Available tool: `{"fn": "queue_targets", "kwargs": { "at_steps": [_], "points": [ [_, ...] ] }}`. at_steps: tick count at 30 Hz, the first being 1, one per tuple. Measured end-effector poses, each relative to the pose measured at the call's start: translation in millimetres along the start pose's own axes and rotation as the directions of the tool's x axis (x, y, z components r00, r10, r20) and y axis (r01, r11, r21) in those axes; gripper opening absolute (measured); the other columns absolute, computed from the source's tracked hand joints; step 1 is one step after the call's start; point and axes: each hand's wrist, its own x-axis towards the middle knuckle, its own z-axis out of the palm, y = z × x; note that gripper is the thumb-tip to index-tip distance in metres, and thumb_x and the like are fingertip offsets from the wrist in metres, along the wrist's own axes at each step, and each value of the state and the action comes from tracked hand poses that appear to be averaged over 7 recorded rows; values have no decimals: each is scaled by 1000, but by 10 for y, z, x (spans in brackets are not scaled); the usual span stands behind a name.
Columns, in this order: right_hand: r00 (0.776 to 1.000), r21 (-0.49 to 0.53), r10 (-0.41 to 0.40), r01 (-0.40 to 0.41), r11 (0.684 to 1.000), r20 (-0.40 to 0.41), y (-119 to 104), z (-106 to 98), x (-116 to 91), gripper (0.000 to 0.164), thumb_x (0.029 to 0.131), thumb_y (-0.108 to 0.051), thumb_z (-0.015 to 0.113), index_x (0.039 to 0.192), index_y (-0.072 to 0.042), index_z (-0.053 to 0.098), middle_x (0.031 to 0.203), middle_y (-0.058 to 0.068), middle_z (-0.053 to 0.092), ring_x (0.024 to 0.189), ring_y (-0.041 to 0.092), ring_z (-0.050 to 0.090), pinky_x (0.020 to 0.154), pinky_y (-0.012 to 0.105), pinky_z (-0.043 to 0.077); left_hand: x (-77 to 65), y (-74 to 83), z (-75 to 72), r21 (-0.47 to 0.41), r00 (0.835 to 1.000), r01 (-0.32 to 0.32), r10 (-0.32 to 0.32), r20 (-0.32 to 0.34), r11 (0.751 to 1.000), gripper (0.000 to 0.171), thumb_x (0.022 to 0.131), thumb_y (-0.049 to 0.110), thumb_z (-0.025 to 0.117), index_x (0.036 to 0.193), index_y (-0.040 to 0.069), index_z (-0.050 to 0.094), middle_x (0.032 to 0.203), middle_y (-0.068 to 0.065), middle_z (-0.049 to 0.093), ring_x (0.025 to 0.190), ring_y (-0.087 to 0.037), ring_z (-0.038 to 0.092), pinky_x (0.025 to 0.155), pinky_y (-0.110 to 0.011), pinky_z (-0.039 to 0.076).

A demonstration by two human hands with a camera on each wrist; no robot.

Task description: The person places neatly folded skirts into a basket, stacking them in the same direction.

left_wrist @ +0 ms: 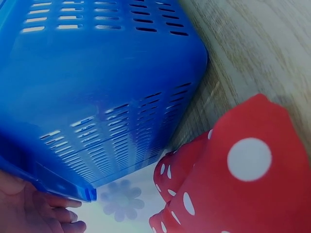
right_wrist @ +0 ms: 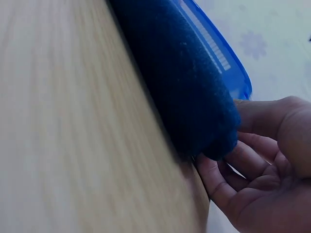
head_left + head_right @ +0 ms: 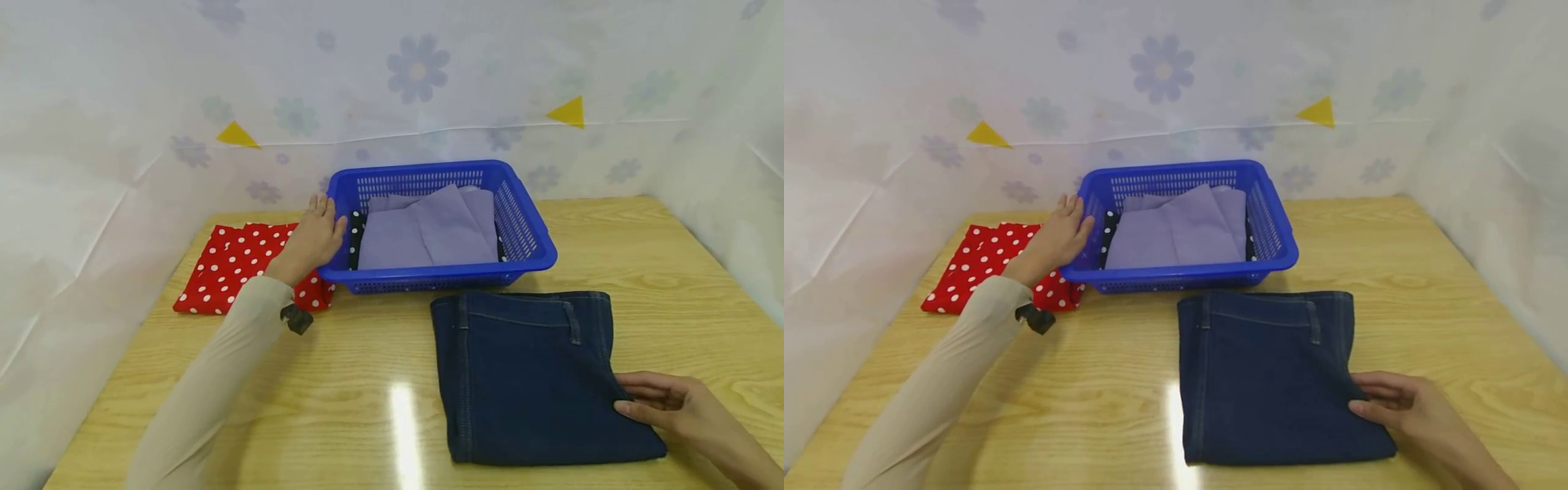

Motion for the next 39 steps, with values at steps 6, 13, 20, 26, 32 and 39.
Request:
{"fn": "queue_targets", "kwargs": {
  "at_steps": [6,13,20,26,32,39],
  "points": [
    [959,147,-253,235,961,124,-212,151,239,41,90,9,58,124,-13,65,118,-25,60,101,-4,61,73,22,56,-5,-5,1,-3,1000,20,-20,-3,1000,61,106,30,27,149,-11,12,156,-28,9,145,-40,-1,118,-46,4],
    [928,175,-326,296,939,181,-450,447,439,32,87,6,64,120,2,64,114,-24,63,97,2,65,72,26,58,-11,17,16,-9,1000,23,-23,-1,1000,61,106,30,29,149,-10,12,156,-28,9,145,-41,-1,118,-46,4],
    [924,214,-318,274,938,211,-664,693,525,35,87,0,69,115,17,57,108,-18,68,93,7,68,72,28,58,-18,14,13,-17,1000,20,-20,-5,1000,61,106,30,27,149,-11,12,156,-28,9,145,-41,-1,118,-47,5],
    [931,228,-289,239,944,221,-747,776,555,39,86,-3,71,115,17,56,103,-4,72,90,11,69,74,26,58,-13,30,-3,-18,1000,9,-9,-13,1000,61,105,29,28,148,-11,13,156,-28,10,145,-41,0,118,-45,4],
    [939,225,-265,216,950,218,-758,759,564,40,85,-3,72,116,17,55,98,2,73,87,13,70,72,27,58,1,42,-3,-23,1000,12,-13,-14,1000,61,106,30,28,149,-10,13,156,-27,10,145,-40,0,118,-45,4],
    [950,201,-223,180,963,219,-747,727,603,35,93,-6,63,117,10,44,75,2,68,59,15,63,52,31,54,-258,-84,40,-264,988,9,-49,-145,964,59,106,36,28,148,-6,27,149,-24,35,139,-38,32,114,-49,26]
  ]
}}
